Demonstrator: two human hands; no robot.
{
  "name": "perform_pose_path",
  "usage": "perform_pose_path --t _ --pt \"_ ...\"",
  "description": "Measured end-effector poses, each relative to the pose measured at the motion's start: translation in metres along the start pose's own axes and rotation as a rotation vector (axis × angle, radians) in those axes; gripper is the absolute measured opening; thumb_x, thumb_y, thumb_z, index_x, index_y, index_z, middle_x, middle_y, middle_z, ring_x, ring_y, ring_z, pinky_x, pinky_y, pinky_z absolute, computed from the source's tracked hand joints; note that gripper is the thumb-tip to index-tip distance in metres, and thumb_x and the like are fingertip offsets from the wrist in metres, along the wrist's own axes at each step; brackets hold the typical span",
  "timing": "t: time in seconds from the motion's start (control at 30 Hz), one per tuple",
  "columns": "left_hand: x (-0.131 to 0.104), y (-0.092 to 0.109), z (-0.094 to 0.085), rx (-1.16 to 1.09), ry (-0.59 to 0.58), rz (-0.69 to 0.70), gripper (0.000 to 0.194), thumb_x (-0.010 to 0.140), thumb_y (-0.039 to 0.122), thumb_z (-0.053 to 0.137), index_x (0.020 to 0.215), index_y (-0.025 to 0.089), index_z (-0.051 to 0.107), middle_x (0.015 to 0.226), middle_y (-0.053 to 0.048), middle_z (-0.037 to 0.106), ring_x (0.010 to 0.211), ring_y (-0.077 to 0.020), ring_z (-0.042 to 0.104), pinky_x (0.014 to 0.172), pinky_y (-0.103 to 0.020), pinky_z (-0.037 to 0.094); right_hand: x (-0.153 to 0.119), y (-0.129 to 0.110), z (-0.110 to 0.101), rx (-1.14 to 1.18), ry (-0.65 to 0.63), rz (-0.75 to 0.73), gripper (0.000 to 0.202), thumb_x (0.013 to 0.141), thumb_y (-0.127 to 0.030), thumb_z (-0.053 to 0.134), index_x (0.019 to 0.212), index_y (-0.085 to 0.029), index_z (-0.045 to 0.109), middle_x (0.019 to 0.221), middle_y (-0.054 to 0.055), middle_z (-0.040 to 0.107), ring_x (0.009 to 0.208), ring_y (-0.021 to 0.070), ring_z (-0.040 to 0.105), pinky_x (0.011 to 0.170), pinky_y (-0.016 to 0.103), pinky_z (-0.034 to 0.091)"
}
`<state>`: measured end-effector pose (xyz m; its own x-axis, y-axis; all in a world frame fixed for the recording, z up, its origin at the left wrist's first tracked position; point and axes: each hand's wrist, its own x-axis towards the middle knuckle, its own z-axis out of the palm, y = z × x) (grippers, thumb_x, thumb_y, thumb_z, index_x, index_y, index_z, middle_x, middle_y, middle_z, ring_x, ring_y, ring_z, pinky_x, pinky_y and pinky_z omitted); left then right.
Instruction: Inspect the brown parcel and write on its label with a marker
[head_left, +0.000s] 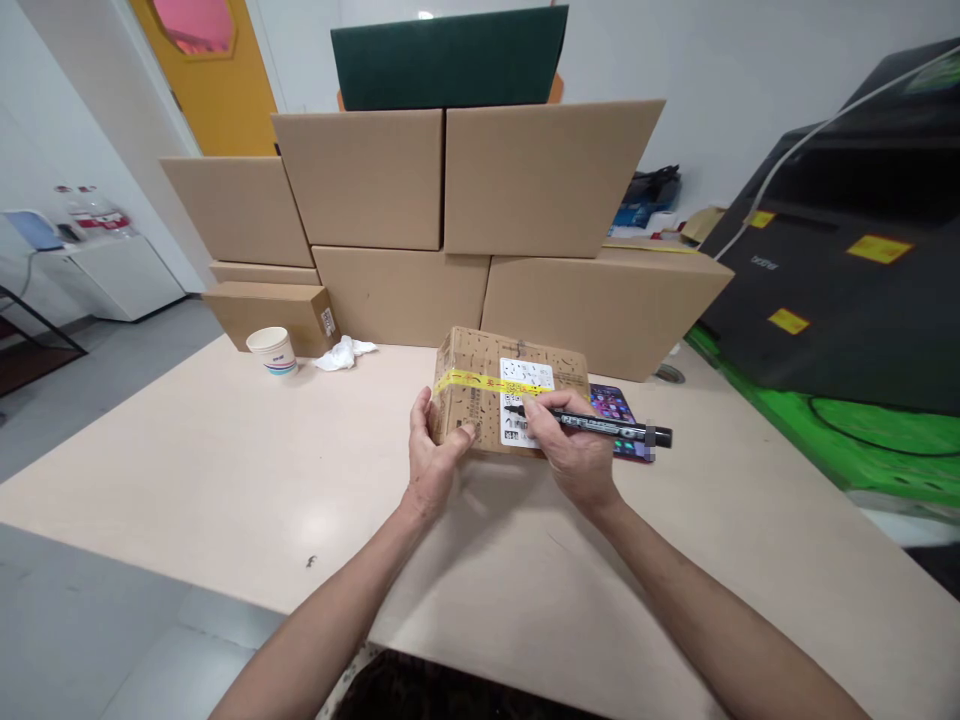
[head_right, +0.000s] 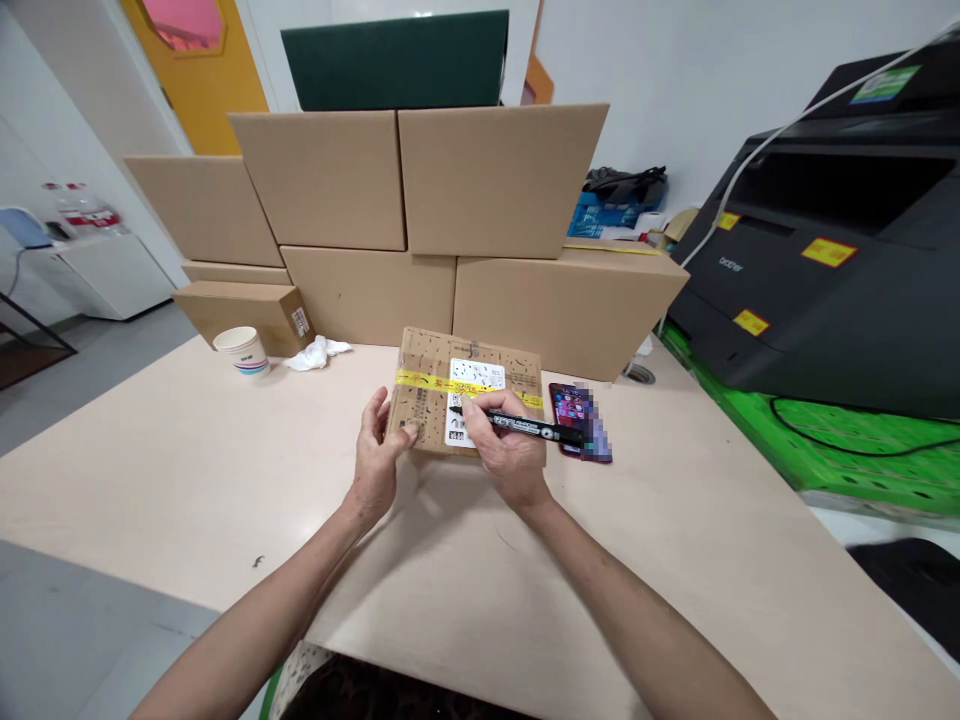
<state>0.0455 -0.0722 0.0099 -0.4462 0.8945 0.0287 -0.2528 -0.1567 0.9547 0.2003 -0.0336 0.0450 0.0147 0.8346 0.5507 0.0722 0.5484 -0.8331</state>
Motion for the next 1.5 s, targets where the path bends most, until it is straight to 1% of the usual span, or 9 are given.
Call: perform_pose_path --t 0.2,0.37,0.5,0.67,0.83,0.97,1.1,1.37,1.5 --pt "0.0 0.001 0.0 -0.003 0.009 -0.003 0.103 0.062 0.042 0.083 0.152 0.018 0.038 0.158 -0.019 0.045 0.147 -0.0383 0.044 0.122 -0.053 0.037 -0.003 -0.001 0.0 -0.144 0.024 -0.128 0.019 0.087 -0.029 0.068 0.069 -0.023 0.062 0.061 -0.004 0.061 0.055 0.0129 0.053 0.055 0.027 0.044" --pt "0.001 0.0 -0.001 -0.015 -0.004 -0.004 0.103 0.063 0.042 0.083 0.152 0.017 0.038 0.158 -0.02 0.045 0.148 -0.0387 0.044 0.123 -0.053 0.036 -0.003 -0.002 0.001 -0.163 0.0 -0.118 0.022 0.088 -0.029 0.066 0.068 -0.023 0.06 0.057 -0.005 0.057 0.052 0.0127 0.051 0.054 0.027 0.043" --pt "0.002 -0.002 -0.001 -0.032 0.011 -0.013 0.103 0.063 0.042 0.084 0.152 0.019 0.038 0.157 -0.019 0.046 0.149 -0.0385 0.043 0.123 -0.052 0.036 -0.001 0.0 -0.001 -0.162 -0.02 -0.131 0.022 0.088 -0.03 0.066 0.068 -0.023 0.06 0.06 -0.003 0.059 0.056 0.0142 0.054 0.057 0.029 0.045" --pt "0.002 0.0 0.0 -0.039 0.005 -0.014 0.104 0.063 0.042 0.084 0.152 0.018 0.037 0.158 -0.02 0.045 0.148 -0.0389 0.043 0.123 -0.052 0.036 -0.001 0.0 -0.003 -0.153 -0.085 -0.158 0.024 0.088 -0.027 0.066 0.065 -0.023 0.058 0.059 -0.004 0.059 0.054 0.0128 0.053 0.056 0.028 0.044" --pt "0.001 0.003 0.001 -0.037 0.007 -0.015 0.105 0.063 0.042 0.083 0.153 0.016 0.035 0.158 -0.021 0.044 0.149 -0.0393 0.042 0.123 -0.054 0.035 -0.002 -0.001 -0.005 -0.103 -0.057 -0.177 0.024 0.087 -0.026 0.065 0.065 -0.023 0.059 0.059 -0.004 0.059 0.054 0.0129 0.054 0.056 0.028 0.044" --pt "0.002 0.001 0.0 -0.033 0.014 -0.028 0.105 0.063 0.041 0.083 0.153 0.016 0.035 0.159 -0.021 0.043 0.15 -0.039 0.041 0.124 -0.053 0.034 -0.002 0.0 -0.007 -0.136 -0.086 -0.192 0.022 0.086 -0.026 0.065 0.065 -0.024 0.059 0.06 -0.003 0.062 0.056 0.0143 0.057 0.057 0.029 0.046" --pt "0.004 -0.002 -0.001 -0.051 0.013 -0.031 0.101 0.065 0.04 0.083 0.152 0.018 0.037 0.157 -0.019 0.045 0.149 -0.0379 0.043 0.124 -0.052 0.035 -0.001 0.001 -0.006 -0.187 -0.129 -0.192 0.023 0.085 -0.026 0.065 0.063 -0.024 0.057 0.057 -0.004 0.06 0.053 0.0144 0.055 0.055 0.029 0.044" --pt "0.003 0.0 0.0 -0.047 0.038 -0.042 0.103 0.062 0.041 0.084 0.151 0.018 0.04 0.157 -0.02 0.045 0.151 -0.0394 0.039 0.124 -0.052 0.034 0.002 0.004 -0.009 -0.103 -0.028 -0.179 0.024 0.084 -0.027 0.064 0.061 -0.024 0.056 0.056 -0.004 0.057 0.053 0.0147 0.053 0.057 0.031 0.043" --pt "0.003 0.001 0.0 -0.04 0.036 -0.046 0.102 0.063 0.041 0.084 0.151 0.018 0.04 0.157 -0.02 0.045 0.152 -0.0393 0.038 0.125 -0.053 0.033 0.004 0.005 -0.009 -0.123 -0.047 -0.178 0.024 0.084 -0.027 0.065 0.062 -0.024 0.057 0.057 -0.004 0.058 0.054 0.0144 0.053 0.057 0.031 0.043"
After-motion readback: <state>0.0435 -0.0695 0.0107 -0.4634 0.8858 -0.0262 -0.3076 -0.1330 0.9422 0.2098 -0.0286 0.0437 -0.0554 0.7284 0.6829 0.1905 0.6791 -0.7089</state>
